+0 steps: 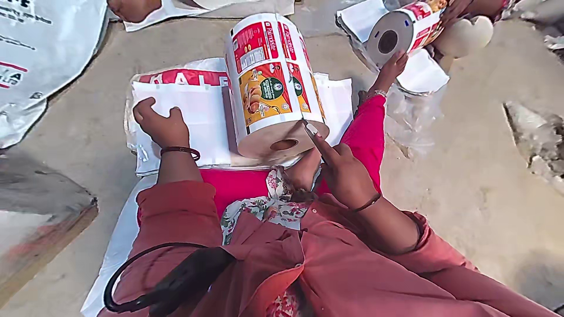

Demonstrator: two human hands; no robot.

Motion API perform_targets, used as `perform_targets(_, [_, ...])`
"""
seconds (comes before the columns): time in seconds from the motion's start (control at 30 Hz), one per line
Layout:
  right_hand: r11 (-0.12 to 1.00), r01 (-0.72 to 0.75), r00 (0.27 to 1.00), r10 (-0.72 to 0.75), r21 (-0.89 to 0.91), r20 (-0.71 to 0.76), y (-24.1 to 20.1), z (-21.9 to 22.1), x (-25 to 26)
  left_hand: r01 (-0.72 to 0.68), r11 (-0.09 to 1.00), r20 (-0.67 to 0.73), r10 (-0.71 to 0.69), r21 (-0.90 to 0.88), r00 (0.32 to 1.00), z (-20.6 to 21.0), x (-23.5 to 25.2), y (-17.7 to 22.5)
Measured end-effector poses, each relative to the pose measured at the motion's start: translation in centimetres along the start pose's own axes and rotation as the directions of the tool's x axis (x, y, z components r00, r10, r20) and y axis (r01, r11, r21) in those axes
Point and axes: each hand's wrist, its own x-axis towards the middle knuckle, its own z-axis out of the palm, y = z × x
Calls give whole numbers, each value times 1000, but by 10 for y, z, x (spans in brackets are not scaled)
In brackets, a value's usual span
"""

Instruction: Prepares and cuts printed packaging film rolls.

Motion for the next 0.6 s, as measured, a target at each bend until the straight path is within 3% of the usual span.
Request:
perform_targets(0.3, [999, 46, 998, -45, 15, -33, 2, 4, 0, -9, 1000, 27, 9, -12, 1000, 2, 1, -2])
perform_targets(0.5, [1000, -20, 1000, 20, -6, -10, 4, 2, 3, -1, 1000, 25, 1, -14, 1000, 3, 1, -1])
perform_targets(0.6, [1000, -15, 1000, 15, 3, -21, 6, 2, 4, -83, 996, 36, 82, 38, 996, 1, -2, 3])
